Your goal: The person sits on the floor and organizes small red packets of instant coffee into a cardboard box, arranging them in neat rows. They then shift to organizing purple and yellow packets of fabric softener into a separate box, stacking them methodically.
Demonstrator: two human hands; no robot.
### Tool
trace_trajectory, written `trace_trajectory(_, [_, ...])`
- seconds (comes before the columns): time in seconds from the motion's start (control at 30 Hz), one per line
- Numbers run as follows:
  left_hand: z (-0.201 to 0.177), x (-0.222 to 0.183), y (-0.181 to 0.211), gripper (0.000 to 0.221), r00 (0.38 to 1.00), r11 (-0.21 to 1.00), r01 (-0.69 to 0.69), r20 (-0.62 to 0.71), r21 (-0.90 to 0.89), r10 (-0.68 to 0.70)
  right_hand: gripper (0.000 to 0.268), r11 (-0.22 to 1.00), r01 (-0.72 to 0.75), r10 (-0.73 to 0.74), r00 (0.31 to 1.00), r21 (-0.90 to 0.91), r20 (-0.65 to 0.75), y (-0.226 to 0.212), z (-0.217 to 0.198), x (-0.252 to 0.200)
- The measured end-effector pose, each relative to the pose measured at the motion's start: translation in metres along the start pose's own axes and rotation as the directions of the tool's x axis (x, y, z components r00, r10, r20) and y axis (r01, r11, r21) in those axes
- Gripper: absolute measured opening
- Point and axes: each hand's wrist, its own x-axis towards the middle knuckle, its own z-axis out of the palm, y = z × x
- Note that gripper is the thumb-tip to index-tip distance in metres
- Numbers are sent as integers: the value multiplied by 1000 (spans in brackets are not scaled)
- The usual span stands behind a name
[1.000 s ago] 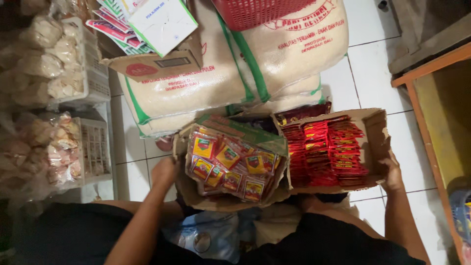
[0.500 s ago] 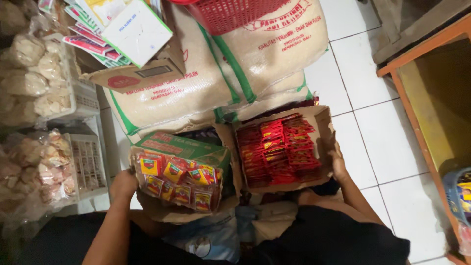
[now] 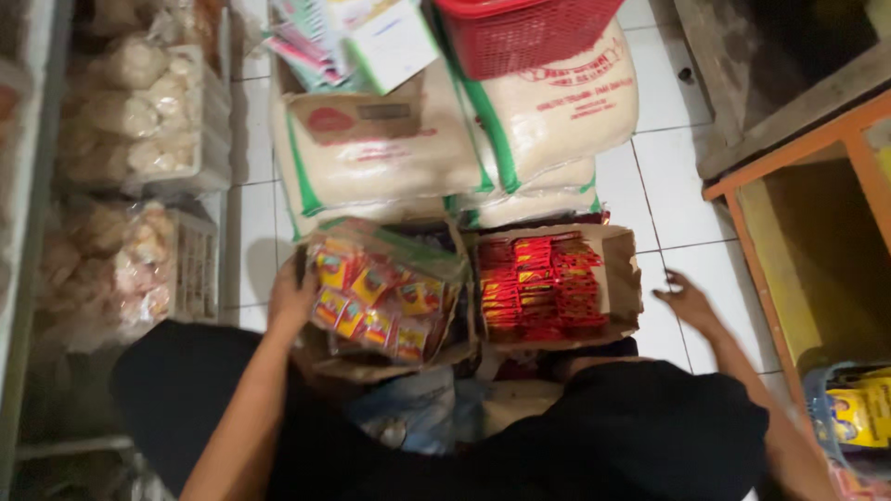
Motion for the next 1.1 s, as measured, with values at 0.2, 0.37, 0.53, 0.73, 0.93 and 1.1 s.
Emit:
trace_trajectory(0.2, [7,-34,14,53,982,976,-185,-56,-114,179,53,960,270,-267,963,-71,41,-119,-109,-48])
trace_trajectory(0.37, [36,-40,-13,51,984,950,-171,-102,-262,150,52,891,380,-447,833,250,325,-232,2,-92])
trace_trajectory(0.53, [45,-39,-21,45,998,955,7,-59,-295,-25,55,980,19,-134,803,200,580,-272,163,-124])
trace_trajectory(0.73, [42,-45,-6,48,998,877,14,-45,-481,-41,49,930,-75,-66,929,359,364,-267,240,-112])
trace_trajectory(0.93, [29,-44,15,48,996,982,-10,-85,-186,-6,42,772,-216,67,963,597,261,-268,259,-106])
trace_trajectory(1.1, [28,-39,13,50,997,960,33,-62,-277,-53,45,924,-99,8,971,370,240,-264,240,-103])
